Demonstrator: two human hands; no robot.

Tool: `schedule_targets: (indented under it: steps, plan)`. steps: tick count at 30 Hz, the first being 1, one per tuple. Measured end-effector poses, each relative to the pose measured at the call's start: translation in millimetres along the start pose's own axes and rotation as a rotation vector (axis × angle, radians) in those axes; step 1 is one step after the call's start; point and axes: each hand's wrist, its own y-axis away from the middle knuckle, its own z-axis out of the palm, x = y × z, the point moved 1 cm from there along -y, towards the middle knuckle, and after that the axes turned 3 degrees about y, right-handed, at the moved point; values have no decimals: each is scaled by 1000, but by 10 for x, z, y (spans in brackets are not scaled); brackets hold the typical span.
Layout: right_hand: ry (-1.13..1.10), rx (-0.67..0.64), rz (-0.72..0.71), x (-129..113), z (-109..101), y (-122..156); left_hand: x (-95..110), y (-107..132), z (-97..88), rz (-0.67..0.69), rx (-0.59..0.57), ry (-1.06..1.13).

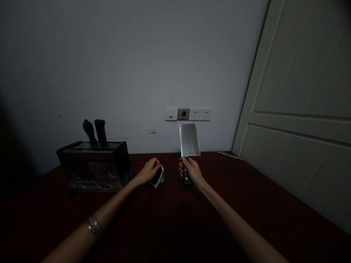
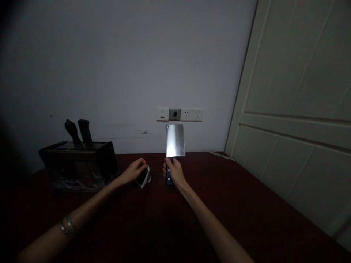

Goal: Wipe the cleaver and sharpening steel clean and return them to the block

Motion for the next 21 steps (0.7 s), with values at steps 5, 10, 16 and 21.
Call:
schedule_targets:
  steps: [5,10,16,21]
  plan:
    - [4,-46,-1,-15,58,33,3,211,222,16,-250,57]
    - [9,-68,7,-6,90,44,121,291,236,120,-393,130]
    - [-13,-41,41,-63,108,70,431,270,-41,296,-5,52]
    - [-30,46,69,-159,135,86,835,432,-186,808,90,-363]
